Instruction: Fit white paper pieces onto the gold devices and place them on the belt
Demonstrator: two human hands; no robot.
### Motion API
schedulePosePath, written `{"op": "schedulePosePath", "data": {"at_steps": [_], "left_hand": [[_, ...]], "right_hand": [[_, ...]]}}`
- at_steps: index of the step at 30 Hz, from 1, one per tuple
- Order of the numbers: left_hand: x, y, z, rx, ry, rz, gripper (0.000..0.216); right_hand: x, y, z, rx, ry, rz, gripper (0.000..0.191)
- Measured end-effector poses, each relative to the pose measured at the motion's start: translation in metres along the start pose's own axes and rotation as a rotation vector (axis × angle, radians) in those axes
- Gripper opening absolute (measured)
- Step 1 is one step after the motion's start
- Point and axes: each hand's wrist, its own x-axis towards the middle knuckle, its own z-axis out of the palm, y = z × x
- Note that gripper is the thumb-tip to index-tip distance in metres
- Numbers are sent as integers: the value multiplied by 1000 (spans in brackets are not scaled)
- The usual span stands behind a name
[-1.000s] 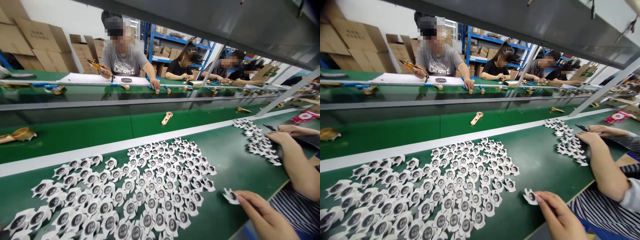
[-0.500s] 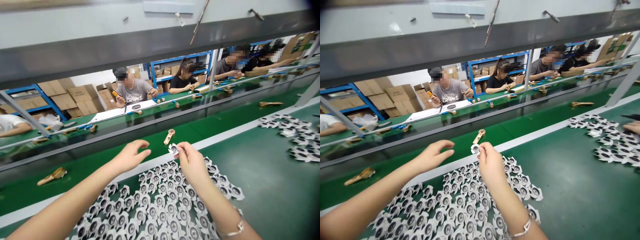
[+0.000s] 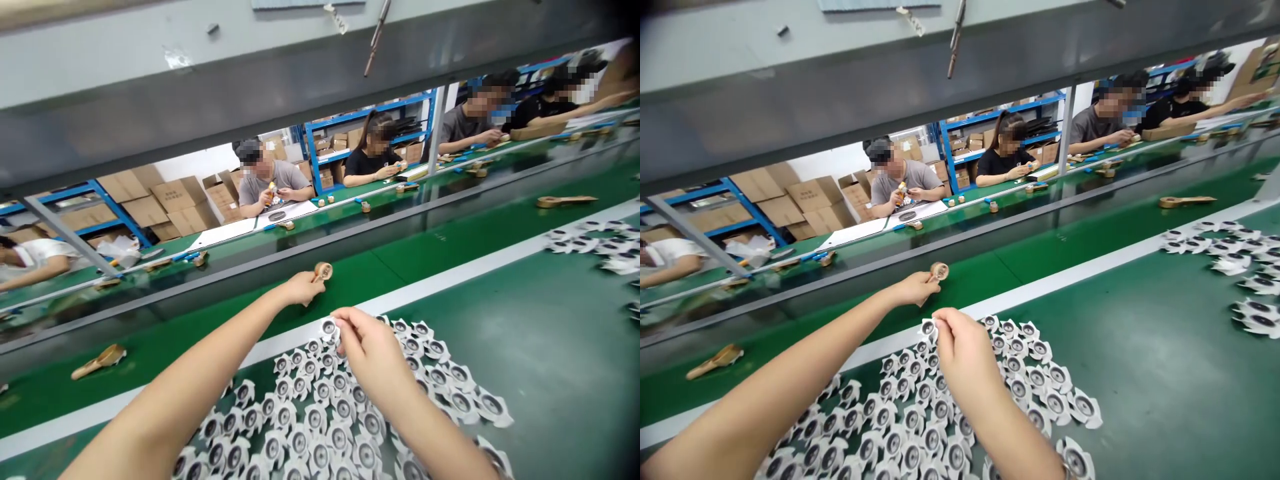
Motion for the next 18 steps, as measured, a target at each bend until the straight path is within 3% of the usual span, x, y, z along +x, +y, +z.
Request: {"op": "schedulePosePath", "data": {"at_steps": [6, 9, 13, 18], "left_hand": [[-154, -32, -7, -229, 60, 54, 33], [-214, -43, -5, -251, 101, 31, 25], [-255, -51, -1, -221, 79, -13, 15], [-278, -52, 2, -104, 154, 19, 15]], "right_hand": [[-20, -17, 19, 452, -126, 213, 25], [-36, -34, 30, 572, -261, 300, 29], [-58, -60, 51, 726, -422, 420, 35], [-74, -79, 80, 760, -462, 496, 38]]}}
